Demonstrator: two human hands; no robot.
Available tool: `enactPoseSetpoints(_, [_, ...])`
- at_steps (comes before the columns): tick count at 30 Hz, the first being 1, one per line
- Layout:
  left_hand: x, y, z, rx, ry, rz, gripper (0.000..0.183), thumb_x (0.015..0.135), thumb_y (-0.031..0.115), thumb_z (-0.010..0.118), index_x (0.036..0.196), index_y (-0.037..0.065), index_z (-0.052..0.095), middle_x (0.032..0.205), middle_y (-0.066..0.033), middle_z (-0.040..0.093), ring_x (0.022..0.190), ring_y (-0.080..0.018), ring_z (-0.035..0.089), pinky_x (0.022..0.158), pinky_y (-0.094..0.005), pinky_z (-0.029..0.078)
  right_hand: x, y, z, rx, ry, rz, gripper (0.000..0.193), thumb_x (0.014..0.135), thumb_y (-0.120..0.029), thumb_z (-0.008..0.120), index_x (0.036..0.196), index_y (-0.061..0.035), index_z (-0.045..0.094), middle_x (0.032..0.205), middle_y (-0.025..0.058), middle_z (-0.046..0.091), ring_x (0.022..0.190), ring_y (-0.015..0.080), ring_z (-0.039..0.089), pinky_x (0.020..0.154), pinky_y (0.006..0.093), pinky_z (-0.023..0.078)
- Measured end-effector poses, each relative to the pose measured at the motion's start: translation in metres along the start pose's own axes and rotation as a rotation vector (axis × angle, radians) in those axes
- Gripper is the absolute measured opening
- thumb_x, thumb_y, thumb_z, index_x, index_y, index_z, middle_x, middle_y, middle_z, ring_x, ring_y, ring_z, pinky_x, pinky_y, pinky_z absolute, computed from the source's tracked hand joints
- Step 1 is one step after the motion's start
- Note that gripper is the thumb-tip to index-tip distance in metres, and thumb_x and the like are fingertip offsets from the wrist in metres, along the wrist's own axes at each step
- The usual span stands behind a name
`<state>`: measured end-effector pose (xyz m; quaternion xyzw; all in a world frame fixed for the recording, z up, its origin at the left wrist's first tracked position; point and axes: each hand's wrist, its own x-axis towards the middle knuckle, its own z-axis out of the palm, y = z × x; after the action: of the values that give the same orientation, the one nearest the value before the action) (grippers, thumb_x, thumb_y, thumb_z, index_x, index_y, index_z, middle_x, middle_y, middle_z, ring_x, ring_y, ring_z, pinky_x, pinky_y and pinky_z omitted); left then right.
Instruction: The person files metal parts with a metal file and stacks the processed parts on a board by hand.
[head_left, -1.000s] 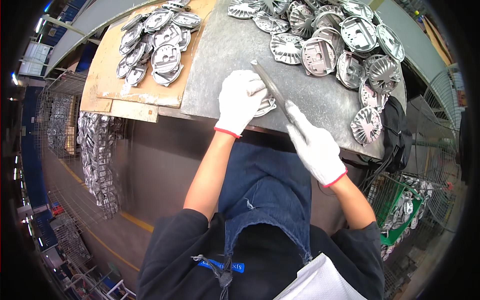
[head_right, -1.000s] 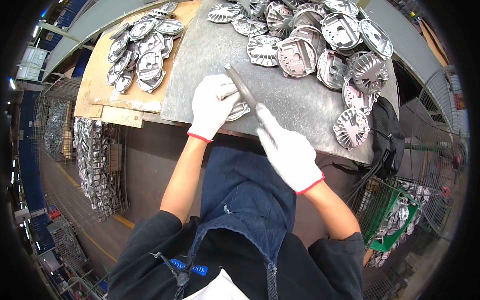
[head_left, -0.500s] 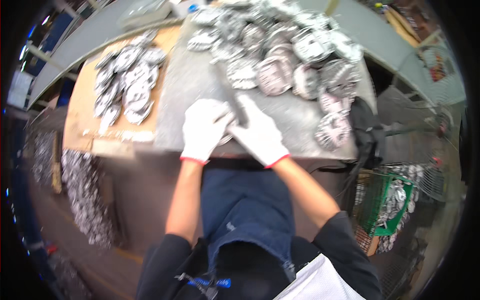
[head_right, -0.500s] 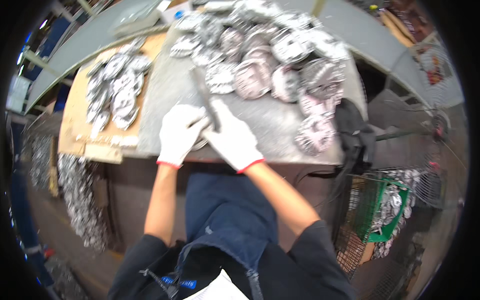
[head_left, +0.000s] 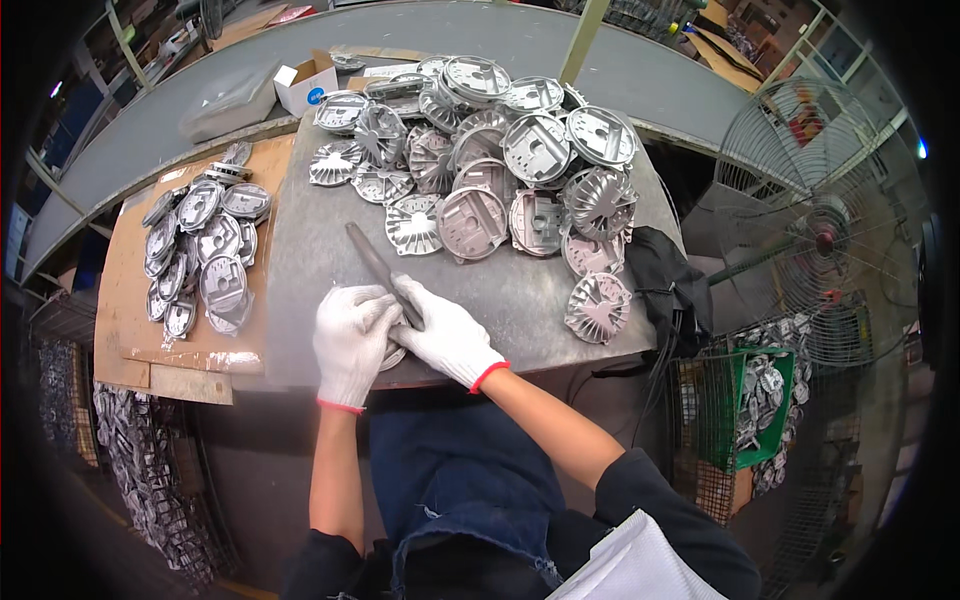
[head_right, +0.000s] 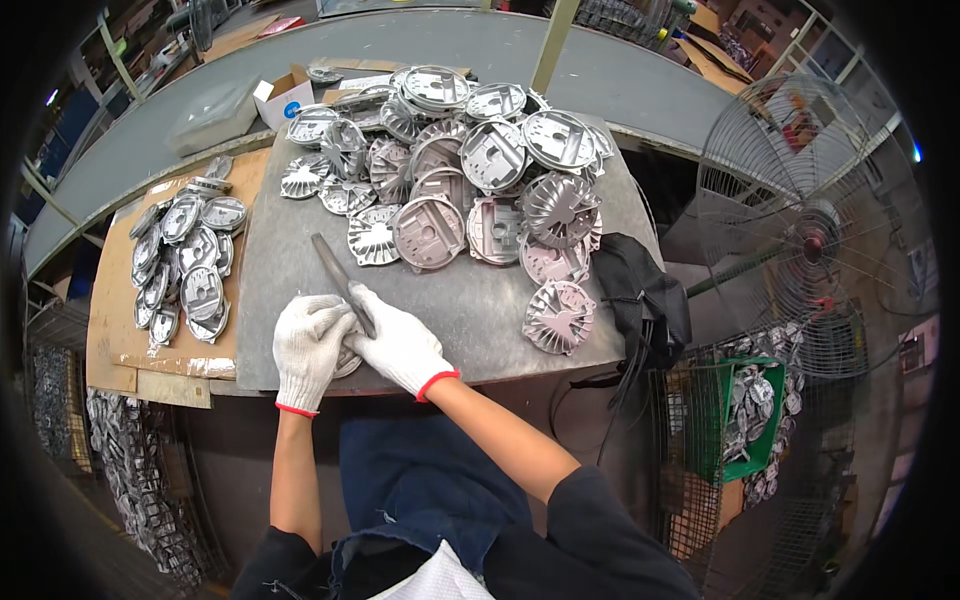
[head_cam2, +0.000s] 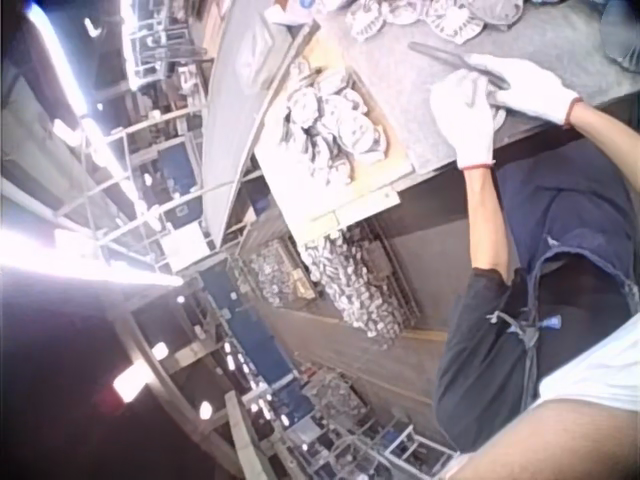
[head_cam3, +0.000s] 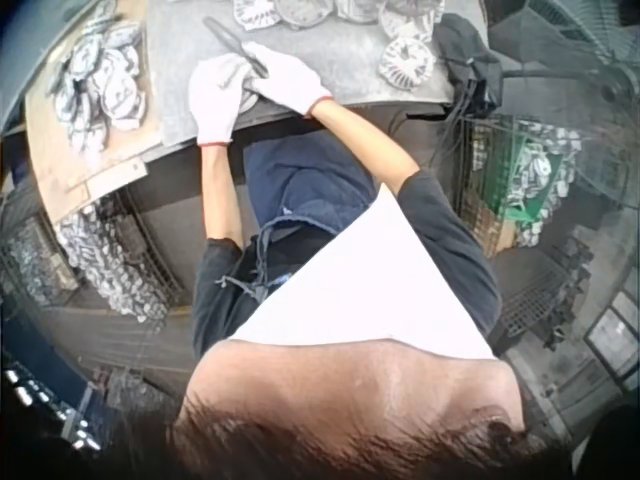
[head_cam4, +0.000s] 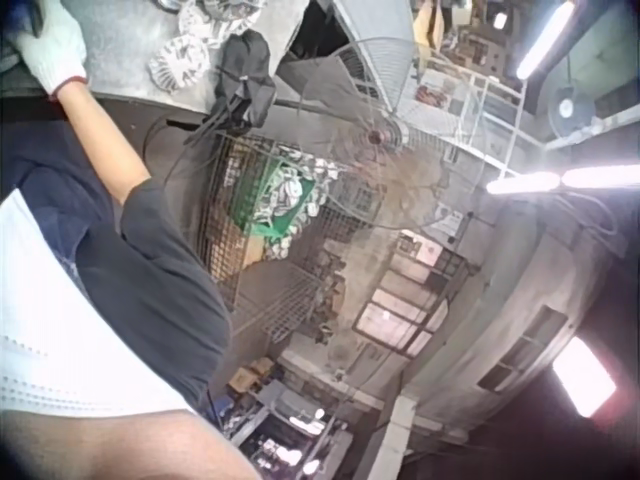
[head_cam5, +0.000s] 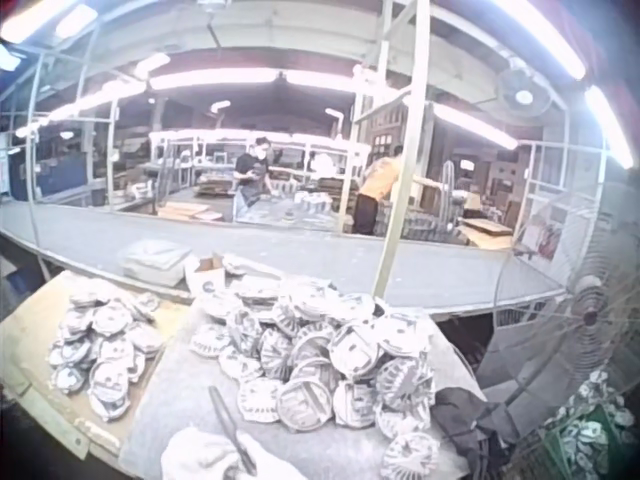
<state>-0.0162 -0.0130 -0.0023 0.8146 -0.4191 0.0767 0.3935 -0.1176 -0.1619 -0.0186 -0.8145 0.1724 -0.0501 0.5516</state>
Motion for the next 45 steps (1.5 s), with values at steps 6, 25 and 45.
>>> enactPoseSetpoints(6, [0.0, 0.0, 0.003, -0.011, 0.043, -0.015, 0.013, 0.085, 0.012, 0.09, 0.098, 0.008, 0.089, 0.102, -0.0077, 0.083, 0.097, -0.0296, 0.077, 0.1, -0.0455, 0.059, -0.003, 0.002, 0.0, -0.069, 0.035, -0.037, 0.078, 0.101, -0.03, 0.076, 0.17, -0.0047, 0.048, 0.162, 0.0236, 0.063, 0.149, 0.0382, 0.062, 0.122, 0.0439, 0.051])
enactPoseSetpoints(25, [0.035, 0.023, -0.027, -0.035, 0.248, 0.058, 0.016, 0.091, 0.015, 0.089, 0.103, 0.005, 0.089, 0.108, -0.0114, 0.084, 0.101, -0.0289, 0.08, 0.093, -0.0363, 0.062, 0.001, 0.01, 0.005, -0.053, 0.021, 0.043, 0.076, 0.098, -0.036, 0.081, 0.167, -0.0169, 0.055, 0.154, 0.0173, 0.071, 0.141, 0.0397, 0.067, 0.117, 0.044, 0.055])
enactPoseSetpoints(45, [-0.012, 0.0, 0.008, 0.026, -0.017, -0.143, 0.017, 0.094, 0.021, 0.087, 0.106, 0.01, 0.091, 0.112, -0.0082, 0.086, 0.115, -0.0268, 0.077, 0.106, -0.0381, 0.057, -0.048, 0.028, -0.042, -0.023, -0.003, -0.053, 0.072, 0.101, -0.019, 0.077, 0.167, -0.0037, 0.054, 0.168, 0.0209, 0.06, 0.158, 0.0331, 0.055, 0.129, 0.0393, 0.044])
